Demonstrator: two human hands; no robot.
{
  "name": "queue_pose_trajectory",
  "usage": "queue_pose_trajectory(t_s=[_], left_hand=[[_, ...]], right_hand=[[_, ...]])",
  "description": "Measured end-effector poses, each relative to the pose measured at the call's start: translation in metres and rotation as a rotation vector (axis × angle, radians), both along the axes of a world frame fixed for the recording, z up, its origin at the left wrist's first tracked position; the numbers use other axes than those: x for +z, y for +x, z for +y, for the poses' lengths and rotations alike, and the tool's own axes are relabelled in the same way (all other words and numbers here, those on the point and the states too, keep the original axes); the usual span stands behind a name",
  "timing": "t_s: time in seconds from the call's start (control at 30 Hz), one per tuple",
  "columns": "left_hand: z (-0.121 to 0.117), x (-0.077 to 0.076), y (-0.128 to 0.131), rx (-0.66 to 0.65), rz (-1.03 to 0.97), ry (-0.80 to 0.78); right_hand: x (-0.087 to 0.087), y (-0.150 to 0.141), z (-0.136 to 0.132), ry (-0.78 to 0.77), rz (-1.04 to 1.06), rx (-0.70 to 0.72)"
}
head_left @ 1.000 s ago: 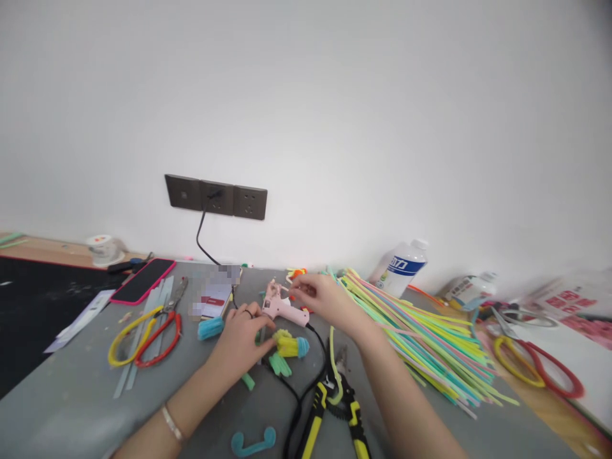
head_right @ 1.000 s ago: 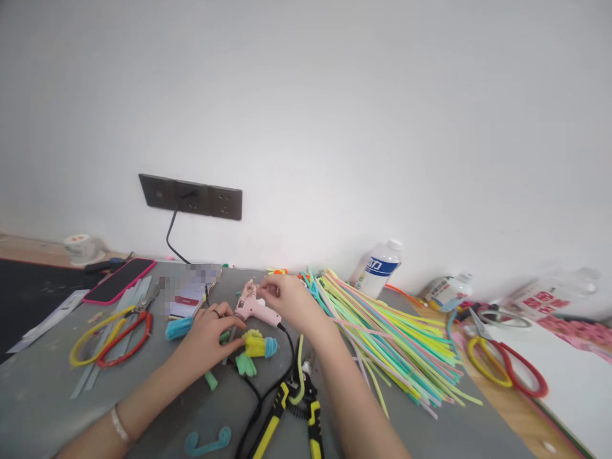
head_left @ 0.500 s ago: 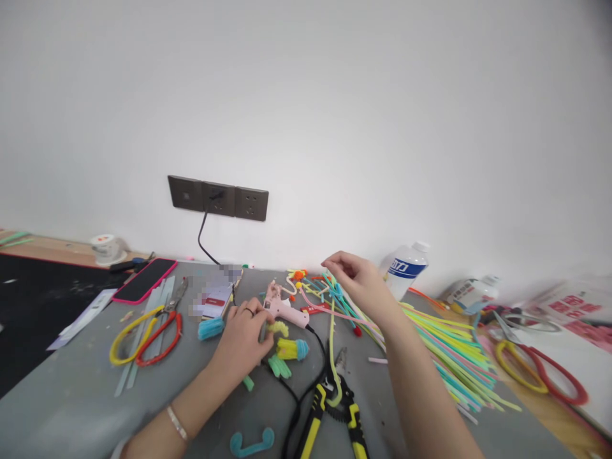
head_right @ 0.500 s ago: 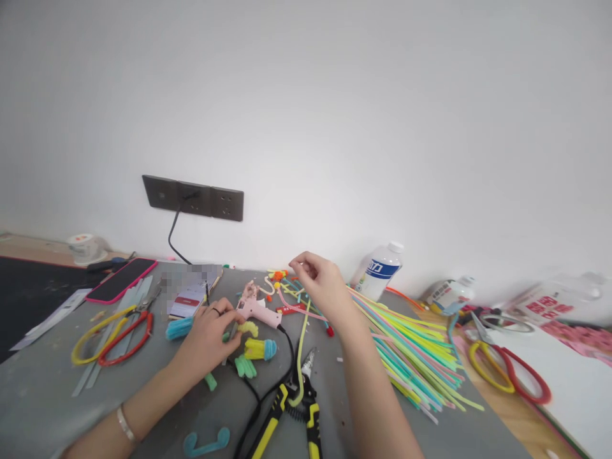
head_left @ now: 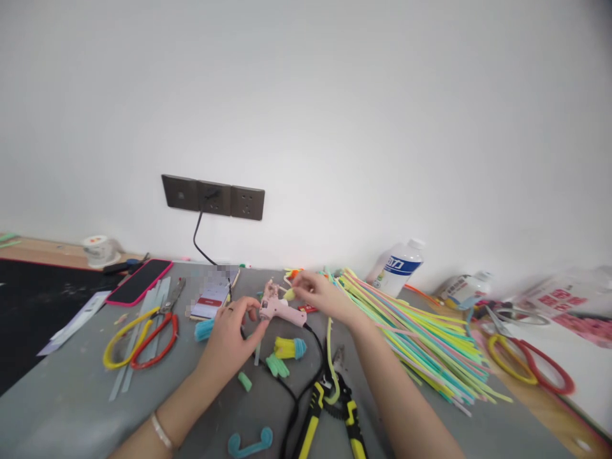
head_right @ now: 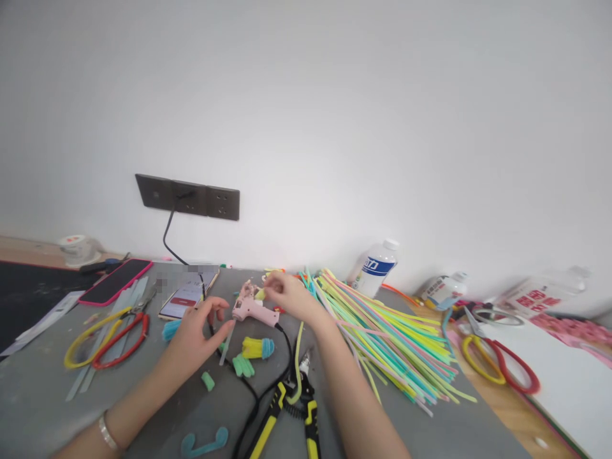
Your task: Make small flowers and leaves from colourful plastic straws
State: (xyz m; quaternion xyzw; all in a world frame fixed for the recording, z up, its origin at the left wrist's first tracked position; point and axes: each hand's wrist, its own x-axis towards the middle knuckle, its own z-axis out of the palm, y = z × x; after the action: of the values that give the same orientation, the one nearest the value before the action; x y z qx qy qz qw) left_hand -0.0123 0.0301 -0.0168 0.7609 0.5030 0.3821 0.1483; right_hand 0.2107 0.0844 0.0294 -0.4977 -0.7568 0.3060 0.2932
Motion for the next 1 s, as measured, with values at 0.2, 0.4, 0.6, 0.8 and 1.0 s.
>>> queue_pose_trajectory(t_s=[0.2,0.4,0.6,0.8,1.0], left_hand=[[0.003,-0.003,-0.003,-0.04,-0.022,-0.042],[0.003,-0.004,-0.003,-0.062,-0.024,-0.063],[0.006,-0.008,-0.006,-0.06,-0.04,-0.049],[0.005,-0.006,-0.006,-0.065,-0.033,-0.058],[0.005,-0.005,-0.006,-0.061,-0.034,-0.055]], right_hand=[[-0.02,0.051,0.027,0.097,-0.008,-0.22],[-0.022,0.056,0.025,0.037,-0.048,-0.103],[-0.038,0.052,0.03,0.06,-0.162,-0.194],[-0.062,0.045,0.038,0.08,-0.271,-0.276],[-0.066,0.044,0.037,0.103,-0.256,-0.34]])
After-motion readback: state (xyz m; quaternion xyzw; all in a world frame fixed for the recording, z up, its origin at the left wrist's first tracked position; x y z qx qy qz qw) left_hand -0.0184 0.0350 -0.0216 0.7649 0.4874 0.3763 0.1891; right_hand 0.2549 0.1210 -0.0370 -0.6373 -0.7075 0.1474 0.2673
